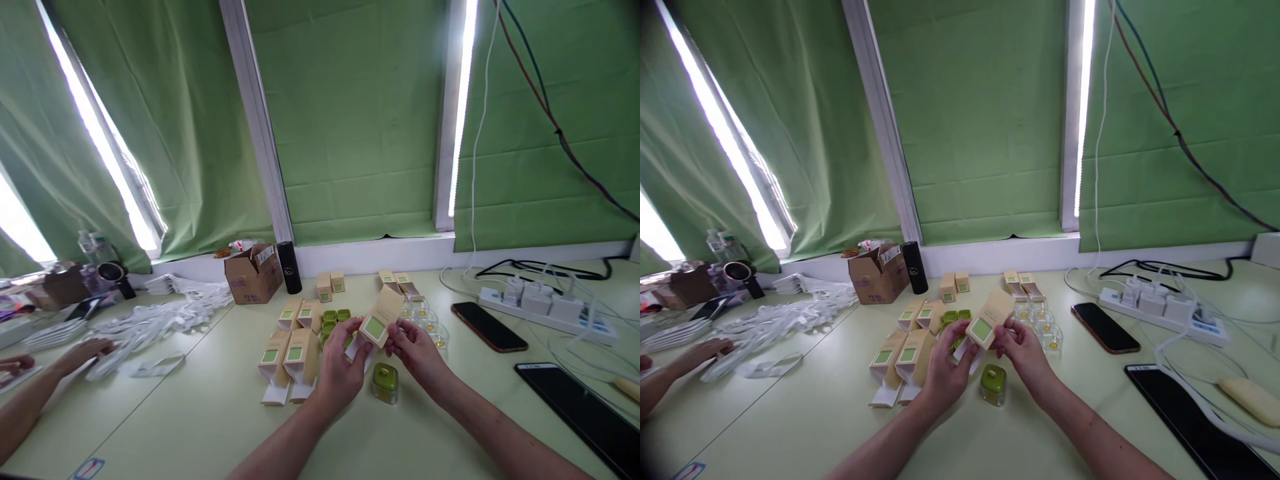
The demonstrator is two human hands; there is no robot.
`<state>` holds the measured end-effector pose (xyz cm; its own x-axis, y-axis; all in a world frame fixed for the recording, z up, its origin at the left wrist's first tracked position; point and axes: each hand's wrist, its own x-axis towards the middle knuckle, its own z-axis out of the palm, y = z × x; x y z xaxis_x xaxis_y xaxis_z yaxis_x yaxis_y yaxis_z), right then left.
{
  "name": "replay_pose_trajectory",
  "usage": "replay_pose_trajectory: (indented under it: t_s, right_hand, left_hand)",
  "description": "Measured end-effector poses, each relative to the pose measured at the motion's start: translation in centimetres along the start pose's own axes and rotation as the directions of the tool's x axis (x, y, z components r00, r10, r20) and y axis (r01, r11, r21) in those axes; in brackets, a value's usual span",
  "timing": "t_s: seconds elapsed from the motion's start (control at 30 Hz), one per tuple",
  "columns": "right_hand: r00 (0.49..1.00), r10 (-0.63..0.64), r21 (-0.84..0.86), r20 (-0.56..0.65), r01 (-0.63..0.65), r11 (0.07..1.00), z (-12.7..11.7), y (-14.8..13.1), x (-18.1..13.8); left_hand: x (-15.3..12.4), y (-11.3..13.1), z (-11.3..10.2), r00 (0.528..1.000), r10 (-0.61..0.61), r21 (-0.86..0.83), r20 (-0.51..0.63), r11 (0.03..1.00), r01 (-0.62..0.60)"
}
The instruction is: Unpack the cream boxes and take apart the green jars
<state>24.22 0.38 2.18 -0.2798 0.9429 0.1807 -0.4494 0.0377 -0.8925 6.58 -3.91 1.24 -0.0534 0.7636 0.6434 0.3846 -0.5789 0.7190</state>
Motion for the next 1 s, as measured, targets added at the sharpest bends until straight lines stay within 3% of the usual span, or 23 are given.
replay_pose_trajectory:
  t_s: [0.27, 0.47, 0.63, 0.83, 1.0]
  right_hand:
    - [0.999, 0.002, 0.014, -0.033, -0.001, 1.0, -0.3, 0.5, 0.3]
    - [1.0, -0.017, -0.022, 0.016, 0.017, 1.0, -0.9, 1.6, 0.4]
    - [0.998, -0.024, -0.013, 0.052, 0.024, 1.0, -1.1, 1.6, 0.4]
    - [1.0, 0.001, -0.001, 0.01, -0.001, 1.0, -0.6, 0.5, 0.2]
    - [0.999, 0.02, -0.003, -0.026, -0.02, 1.0, -0.5, 0.2, 0.0]
  left_hand:
    - [-0.2, 0.6, -0.1, 0.995, 0.094, 0.007, -0.037, 0.996, -0.094]
    - [0.1, 0.1, -0.1, 0.995, 0.07, 0.051, -0.068, 0.996, -0.067]
    - [0.0, -0.4, 0.0, 0.999, -0.016, -0.04, -0.041, 0.999, 0.015]
    - [0.0, 0.3, 0.2, 0.996, -0.076, -0.159, 0.043, 0.984, 0.082]
    - [0.2, 0.9, 0.3, 0.974, -0.184, -0.425, 0.136, 0.877, 0.225]
